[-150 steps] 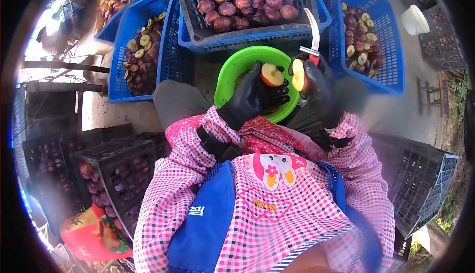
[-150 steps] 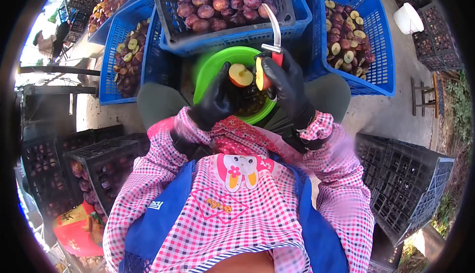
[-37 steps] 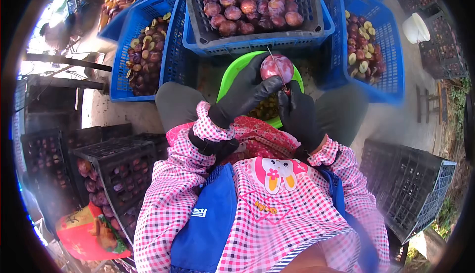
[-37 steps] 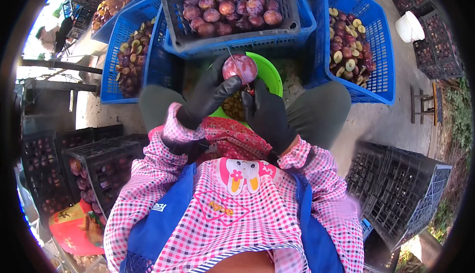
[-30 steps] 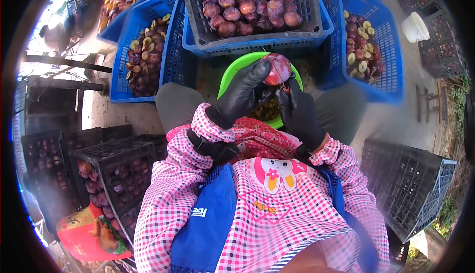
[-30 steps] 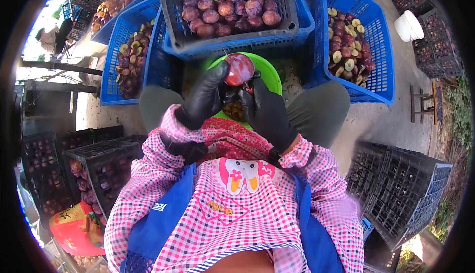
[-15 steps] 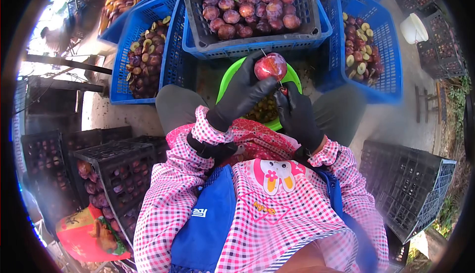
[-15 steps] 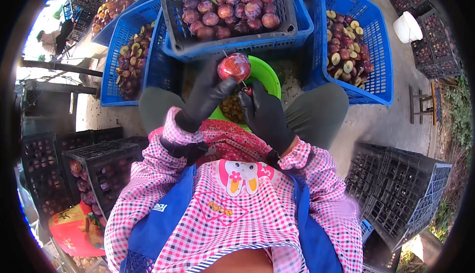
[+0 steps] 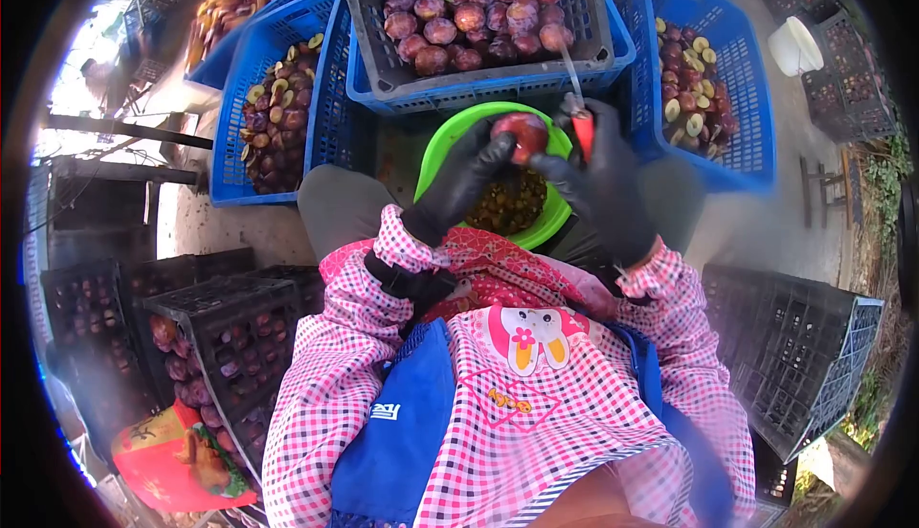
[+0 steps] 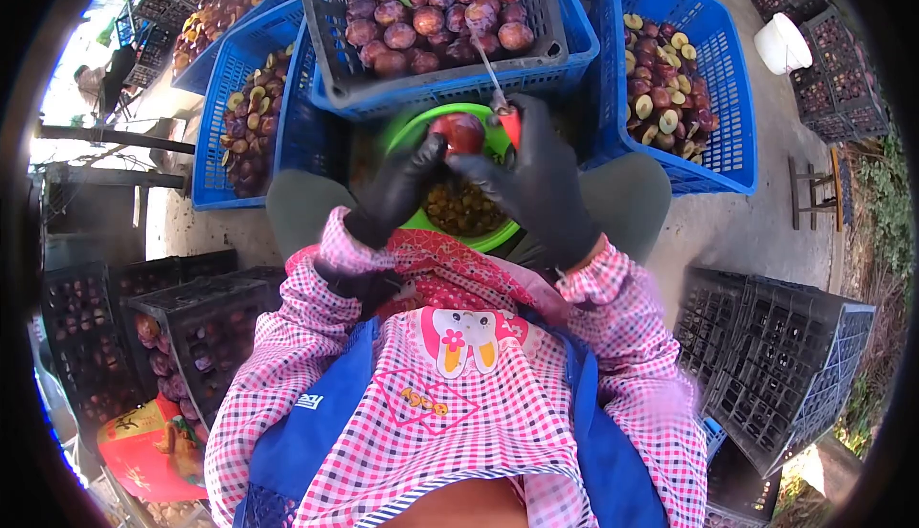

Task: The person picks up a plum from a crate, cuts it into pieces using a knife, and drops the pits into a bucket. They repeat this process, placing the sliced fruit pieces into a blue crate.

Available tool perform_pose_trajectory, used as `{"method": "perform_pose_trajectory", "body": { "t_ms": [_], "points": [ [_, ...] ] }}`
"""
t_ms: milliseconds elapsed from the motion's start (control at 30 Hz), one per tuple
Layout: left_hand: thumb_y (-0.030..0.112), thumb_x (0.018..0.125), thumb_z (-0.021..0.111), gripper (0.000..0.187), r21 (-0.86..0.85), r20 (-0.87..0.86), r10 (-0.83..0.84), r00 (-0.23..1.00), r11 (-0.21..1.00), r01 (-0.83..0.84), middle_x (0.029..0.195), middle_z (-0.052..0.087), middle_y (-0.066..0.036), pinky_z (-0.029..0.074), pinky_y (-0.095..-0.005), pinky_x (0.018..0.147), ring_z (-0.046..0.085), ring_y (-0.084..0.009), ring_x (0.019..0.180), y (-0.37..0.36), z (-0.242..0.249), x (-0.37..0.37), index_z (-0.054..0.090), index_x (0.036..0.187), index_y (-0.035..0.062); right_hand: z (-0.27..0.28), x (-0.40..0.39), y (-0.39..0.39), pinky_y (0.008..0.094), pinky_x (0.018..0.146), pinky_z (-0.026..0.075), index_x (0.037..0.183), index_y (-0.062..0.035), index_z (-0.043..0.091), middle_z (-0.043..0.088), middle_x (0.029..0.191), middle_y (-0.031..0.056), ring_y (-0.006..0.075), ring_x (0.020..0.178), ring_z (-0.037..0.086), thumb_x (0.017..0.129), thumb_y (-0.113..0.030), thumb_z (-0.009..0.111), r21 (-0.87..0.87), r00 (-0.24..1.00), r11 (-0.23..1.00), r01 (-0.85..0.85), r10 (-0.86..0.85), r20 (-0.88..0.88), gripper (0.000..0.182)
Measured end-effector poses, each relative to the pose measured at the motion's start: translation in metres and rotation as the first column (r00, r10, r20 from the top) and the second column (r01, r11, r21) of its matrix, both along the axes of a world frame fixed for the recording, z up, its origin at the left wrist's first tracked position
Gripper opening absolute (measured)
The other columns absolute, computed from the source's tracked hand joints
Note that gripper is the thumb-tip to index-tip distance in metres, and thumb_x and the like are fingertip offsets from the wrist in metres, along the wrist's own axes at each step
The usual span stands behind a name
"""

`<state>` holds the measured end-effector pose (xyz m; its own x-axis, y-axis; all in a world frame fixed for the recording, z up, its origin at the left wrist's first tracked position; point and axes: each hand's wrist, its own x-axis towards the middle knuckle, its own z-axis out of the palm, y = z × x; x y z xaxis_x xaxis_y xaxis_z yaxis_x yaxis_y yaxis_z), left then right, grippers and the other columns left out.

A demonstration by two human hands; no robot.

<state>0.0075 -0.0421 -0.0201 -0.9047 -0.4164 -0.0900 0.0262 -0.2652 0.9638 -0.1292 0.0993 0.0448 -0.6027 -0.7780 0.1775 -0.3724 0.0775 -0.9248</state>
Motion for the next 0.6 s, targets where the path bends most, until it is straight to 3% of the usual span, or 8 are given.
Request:
{"method": "perform_pose_trajectory", "body": {
  "t_ms": [67, 100, 233, 300, 433, 500, 533, 600],
  "points": [
    [0.051, 0.099, 0.046, 0.06, 0.219, -0.033, 0.011, 0.999, 0.976, -0.003, 0.12, 0.057, -0.008, 0.048, -0.0323, 0.091, 0.057, -0.0169, 0.105, 0.019, 0.001, -0.004, 0.045, 0.134, 0.0014, -0.02, -0.001, -0.009, 0.0345, 0.07, 0.05, 0.109, -0.0012, 0.054, 0.064, 0.087, 0.0122, 0.0214, 0.075, 0.063, 0.072, -0.042, 0.083, -0.055, 0.979, 0.995, -0.084, 0.072, -0.19, 0.062],
    [0.049, 0.102, 0.039, 0.056, -0.006, -0.088, 0.095, 0.992, 0.995, -0.096, 0.117, 0.057, -0.007, 0.048, -0.0324, 0.089, 0.057, -0.0142, 0.102, 0.024, -0.003, -0.007, 0.048, 0.131, 0.0022, -0.023, 0.002, -0.009, 0.0372, 0.073, 0.051, 0.108, -0.0014, 0.054, 0.064, 0.092, 0.0135, 0.0238, 0.082, 0.064, 0.066, -0.043, 0.086, -0.015, 0.994, 0.998, -0.063, 0.062, -0.085, 0.067],
    [0.044, 0.105, 0.034, 0.05, -0.329, -0.205, 0.162, 0.965, 0.917, -0.224, 0.117, 0.058, -0.007, 0.047, -0.0308, 0.091, 0.056, -0.0131, 0.103, 0.028, -0.012, -0.012, 0.05, 0.127, 0.002, -0.026, 0.013, -0.009, 0.0369, 0.069, 0.052, 0.103, -0.0032, 0.056, 0.064, 0.086, 0.0128, 0.0238, 0.077, 0.066, 0.066, -0.043, 0.086, -0.013, 0.997, 1.0, -0.02, 0.019, -0.072, 0.061],
    [0.039, 0.105, 0.035, 0.044, 0.242, 0.005, 0.01, 1.0, 0.97, -0.011, 0.118, 0.058, -0.008, 0.047, -0.0313, 0.095, 0.057, -0.014, 0.105, 0.026, -0.002, -0.016, 0.051, 0.125, 0.0027, -0.033, 0.013, -0.006, 0.0369, 0.064, 0.053, 0.096, -0.0056, 0.057, 0.063, 0.08, 0.0127, 0.0262, 0.069, 0.066, 0.065, -0.043, 0.086, -0.072, 0.98, 0.997, 0.008, -0.023, -0.198, 0.056],
    [0.037, 0.104, 0.039, 0.041, 0.115, -0.072, -0.003, 0.997, 0.993, 0.011, 0.119, 0.059, -0.008, 0.047, -0.0328, 0.097, 0.058, -0.0155, 0.106, 0.037, 0.015, -0.01, 0.05, 0.124, 0.0032, -0.026, 0.006, 0.001, 0.0378, 0.061, 0.053, 0.091, -0.0073, 0.058, 0.062, 0.074, 0.0114, 0.0296, 0.066, 0.066, 0.063, -0.044, 0.086, -0.046, 0.926, 0.996, -0.071, 0.048, -0.374, 0.055],
    [0.037, 0.102, 0.044, 0.041, 0.272, -0.203, -0.192, 0.96, 0.931, 0.244, 0.121, 0.058, -0.007, 0.047, -0.035, 0.098, 0.058, -0.017, 0.11, 0.032, -0.007, -0.002, 0.05, 0.125, 0.0043, -0.016, 0.002, 0.001, 0.0372, 0.056, 0.052, 0.091, -0.0078, 0.058, 0.062, 0.074, 0.0101, 0.0325, 0.062, 0.064, 0.066, -0.043, 0.085, -0.025, 0.841, 0.971, -0.236, 0.191, -0.506, 0.051],
    [0.037, 0.102, 0.044, 0.041, 0.277, -0.202, -0.19, 0.961, 0.93, 0.243, 0.121, 0.058, -0.007, 0.047, -0.035, 0.098, 0.058, -0.017, 0.11, 0.032, -0.023, 0.003, 0.05, 0.125, 0.0043, -0.013, -0.001, 0.001, 0.0372, 0.056, 0.052, 0.091, -0.0078, 0.058, 0.062, 0.074, 0.0101, 0.0325, 0.062, 0.064, 0.066, -0.043, 0.085, -0.021, 0.841, 0.971, -0.237, 0.195, -0.504, 0.051],
    [0.038, 0.1, 0.045, 0.042, 0.605, -0.061, -0.149, 0.987, 0.781, 0.155, 0.111, 0.063, -0.011, 0.051, -0.0311, 0.086, 0.062, -0.0174, 0.1, 0.029, -0.055, 0.019, 0.054, 0.118, 0.0017, -0.01, -0.004, -0.001, 0.0344, 0.053, 0.049, 0.092, -0.0082, 0.059, 0.061, 0.075, 0.0099, 0.0316, 0.061, 0.062, 0.07, -0.041, 0.082, 0.037, 0.596, 0.816, -0.577, 0.451, -0.665, 0.045]
  ]
}}
